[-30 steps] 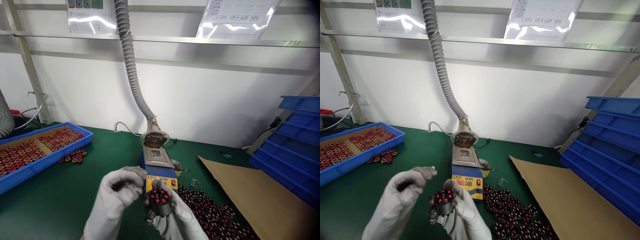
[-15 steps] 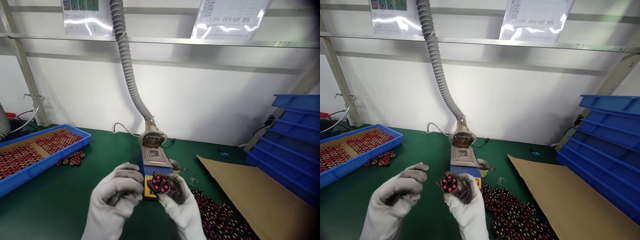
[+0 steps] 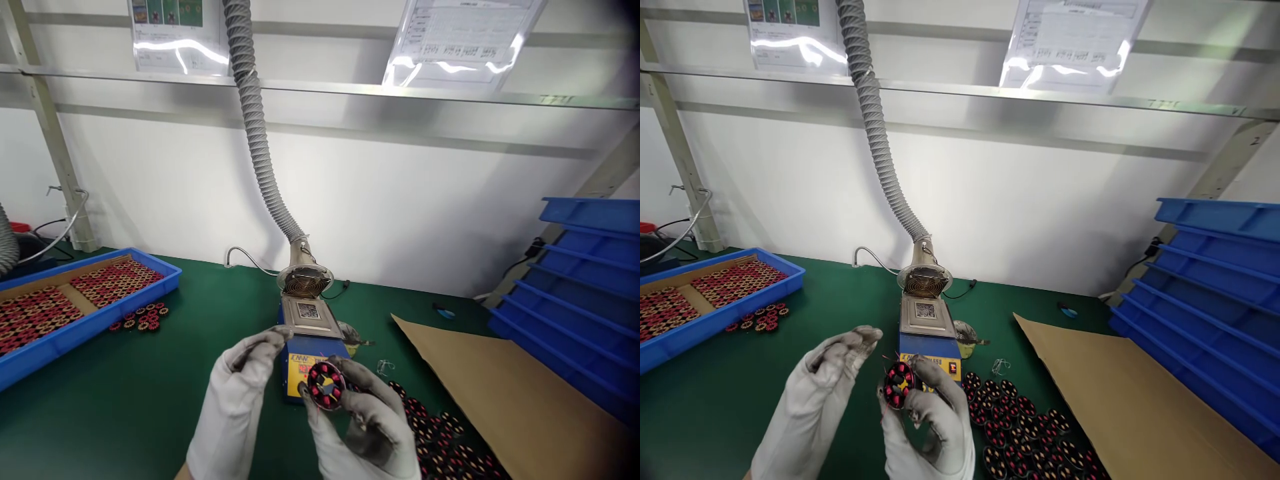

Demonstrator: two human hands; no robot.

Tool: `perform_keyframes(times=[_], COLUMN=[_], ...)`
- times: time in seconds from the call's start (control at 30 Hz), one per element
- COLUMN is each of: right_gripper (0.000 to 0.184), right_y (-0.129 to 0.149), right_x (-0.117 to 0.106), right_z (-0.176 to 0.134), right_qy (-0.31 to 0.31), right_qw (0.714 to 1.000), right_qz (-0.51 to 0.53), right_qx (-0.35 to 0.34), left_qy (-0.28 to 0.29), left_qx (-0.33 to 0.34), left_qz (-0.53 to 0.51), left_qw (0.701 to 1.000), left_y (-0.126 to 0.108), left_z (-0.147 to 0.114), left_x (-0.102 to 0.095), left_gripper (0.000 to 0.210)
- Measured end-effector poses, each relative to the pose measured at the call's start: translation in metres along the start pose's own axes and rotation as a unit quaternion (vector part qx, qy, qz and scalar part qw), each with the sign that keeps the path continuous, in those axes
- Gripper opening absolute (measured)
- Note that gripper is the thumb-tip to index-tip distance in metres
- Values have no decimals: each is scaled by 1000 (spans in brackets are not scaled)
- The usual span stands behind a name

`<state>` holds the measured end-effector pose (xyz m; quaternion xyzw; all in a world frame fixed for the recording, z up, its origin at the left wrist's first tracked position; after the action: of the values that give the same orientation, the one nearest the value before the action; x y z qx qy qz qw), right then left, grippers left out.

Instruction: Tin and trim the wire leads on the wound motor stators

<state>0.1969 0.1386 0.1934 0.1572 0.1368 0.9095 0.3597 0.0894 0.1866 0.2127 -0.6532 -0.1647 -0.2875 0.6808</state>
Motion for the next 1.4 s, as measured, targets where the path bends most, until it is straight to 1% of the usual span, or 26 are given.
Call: perform_keyframes(times=[0.03,0.1,0.13,0.2,0.23,0.3,0.37,0.4,0.43,0.47,0.53,0.57,0.63,0.77,0.8,0.9,0.97,1.03,1.07,1.1,1.17,1.23,1.3,1.33,1.37,1.4], right_gripper=[31,31,31,30,29,28,27,27,27,27,27,27,26,24,25,26,26,25,24,24,26,30,34,35,34,33], right_y=[0,0,0,1,2,5,7,7,8,9,9,9,8,6,6,7,8,9,9,10,9,8,5,2,-2,-8], right_x=[0,1,2,3,3,4,5,5,6,6,6,6,6,6,7,7,7,7,6,6,5,4,2,1,0,-2], right_z=[1,0,-2,-6,-8,-9,-8,-8,-7,-7,-7,-8,-11,-16,-16,-14,-13,-14,-15,-15,-15,-14,-10,-8,-6,-3], right_qy=[4,12,15,17,17,17,18,17,16,15,13,15,23,37,35,24,24,35,43,49,55,55,60,64,66,68], right_qw=[1000,1000,1000,1000,1000,999,999,999,999,999,999,999,998,997,997,996,997,997,997,997,996,995,990,987,982,975], right_qz=[1,3,2,-8,-13,-16,-5,1,6,11,22,26,31,47,52,62,56,42,36,33,40,63,98,116,130,143], right_qx=[-7,-15,-14,0,8,22,35,40,44,45,44,43,45,40,41,54,57,55,54,55,57,62,78,94,120,157], left_qy=[13,38,30,-26,-60,-104,-111,-103,-90,-71,-33,-25,-25,-18,-22,-43,-11,33,41,36,9,-35,-95,-123,-142,-150], left_qx=[-9,-53,-71,-80,-71,-19,40,59,59,39,-27,-55,-77,-65,-52,20,15,-37,-60,-69,-53,-13,20,26,28,32], left_qz=[41,120,145,172,171,131,60,34,29,40,80,92,93,83,65,21,71,150,173,179,152,104,77,90,130,196], left_qw=[999,991,986,981,981,986,991,992,994,996,996,994,992,994,996,999,997,987,982,981,987,994,992,988,981,969], left_y=[-4,-7,-6,-2,0,0,-4,-6,-9,-10,-10,-9,-6,-4,-5,-13,-15,-14,-13,-12,-12,-15,-19,-21,-22,-21], left_z=[1,0,-1,-5,-7,-10,-12,-12,-12,-12,-12,-12,-13,-13,-12,-10,-9,-10,-11,-11,-10,-7,-8,-10,-14,-21], left_x=[1,6,9,11,10,9,7,7,7,8,10,10,10,6,5,2,4,9,10,10,7,-2,-17,-25,-33,-42], left_gripper=[30,34,31,17,10,7,7,9,14,19,24,23,17,19,20,21,19,11,6,4,6,12,15,15,13,11])
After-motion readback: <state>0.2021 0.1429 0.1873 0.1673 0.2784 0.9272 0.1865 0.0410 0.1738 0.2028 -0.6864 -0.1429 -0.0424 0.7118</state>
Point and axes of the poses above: each hand's wrist, its own z-axis towards the middle knuckle, its own x-axis out of the palm, y = z × x, the point moved 2 cm from there along z, towards the middle knuckle, and after that the axes turned 13 degrees about -x, right-handed, at the moved point
